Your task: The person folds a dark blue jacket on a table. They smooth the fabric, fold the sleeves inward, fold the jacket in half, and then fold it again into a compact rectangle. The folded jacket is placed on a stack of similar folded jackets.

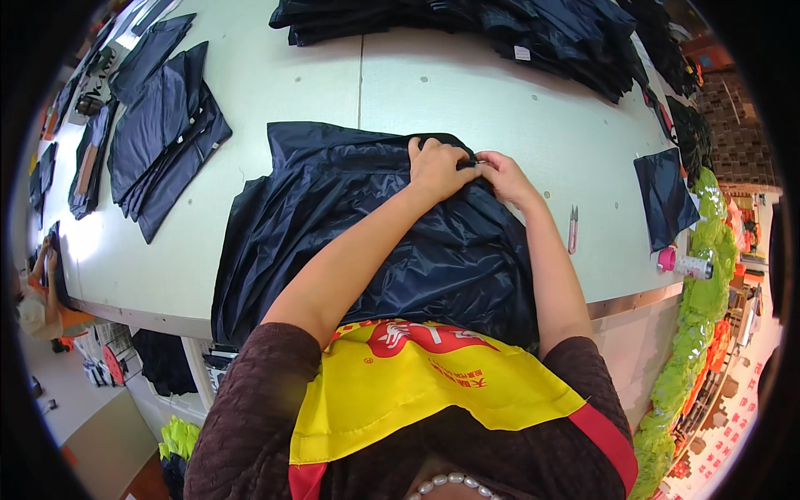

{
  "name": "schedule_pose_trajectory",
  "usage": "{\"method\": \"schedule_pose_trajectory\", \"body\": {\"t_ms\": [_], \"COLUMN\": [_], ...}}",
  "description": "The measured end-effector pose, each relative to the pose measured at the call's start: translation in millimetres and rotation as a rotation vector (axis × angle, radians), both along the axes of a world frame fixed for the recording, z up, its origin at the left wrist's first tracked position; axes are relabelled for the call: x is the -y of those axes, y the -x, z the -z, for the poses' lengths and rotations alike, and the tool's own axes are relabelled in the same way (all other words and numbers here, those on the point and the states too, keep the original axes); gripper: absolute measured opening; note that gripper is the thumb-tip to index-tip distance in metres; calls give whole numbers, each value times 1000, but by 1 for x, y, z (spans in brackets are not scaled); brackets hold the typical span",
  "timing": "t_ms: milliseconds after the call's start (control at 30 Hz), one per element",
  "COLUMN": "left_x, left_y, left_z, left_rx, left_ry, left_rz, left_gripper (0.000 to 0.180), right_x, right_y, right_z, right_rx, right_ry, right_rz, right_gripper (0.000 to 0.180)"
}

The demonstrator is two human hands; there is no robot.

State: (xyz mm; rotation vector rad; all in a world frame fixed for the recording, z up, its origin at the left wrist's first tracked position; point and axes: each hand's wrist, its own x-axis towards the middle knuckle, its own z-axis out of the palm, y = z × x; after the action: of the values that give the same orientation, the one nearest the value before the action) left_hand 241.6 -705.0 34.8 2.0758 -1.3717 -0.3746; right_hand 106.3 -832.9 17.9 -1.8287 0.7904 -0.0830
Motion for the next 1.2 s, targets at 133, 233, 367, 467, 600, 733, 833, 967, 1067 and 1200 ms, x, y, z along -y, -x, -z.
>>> {"method": "schedule_pose_trajectory", "body": {"t_ms": [133,233,367,467,600,733,833,967,1067,1200], "left_x": [7,8,3,-8,-60,-127,-162,-192,-238,-265], "left_y": [2,-2,-5,-25,-77,-139,-151,-161,-187,-211], "left_z": [3,7,17,-3,-21,-11,-7,-9,5,10], "left_rx": [-85,-102,169,539,675,674,512,391,358,-73], "left_ry": [65,38,248,182,58,-150,50,51,-254,-219], "left_rz": [-125,-86,-11,31,18,-169,-197,-619,-866,-819], "left_gripper": [21,19,18,19,20,21,20,34,40,48], "right_x": [-18,-31,-35,-24,-15,-10,-26,-2,40,30], "right_y": [-5,-12,-17,-7,-4,-11,-21,16,100,167], "right_z": [-5,-24,-35,-40,-42,-33,-31,-10,3,-12], "right_rx": [30,-26,-62,-63,-36,-8,-48,56,-229,-770], "right_ry": [120,277,363,376,372,461,426,550,858,763], "right_rz": [139,198,212,244,274,275,252,197,328,521], "right_gripper": [23,19,16,16,15,15,15,30,57,61]}}
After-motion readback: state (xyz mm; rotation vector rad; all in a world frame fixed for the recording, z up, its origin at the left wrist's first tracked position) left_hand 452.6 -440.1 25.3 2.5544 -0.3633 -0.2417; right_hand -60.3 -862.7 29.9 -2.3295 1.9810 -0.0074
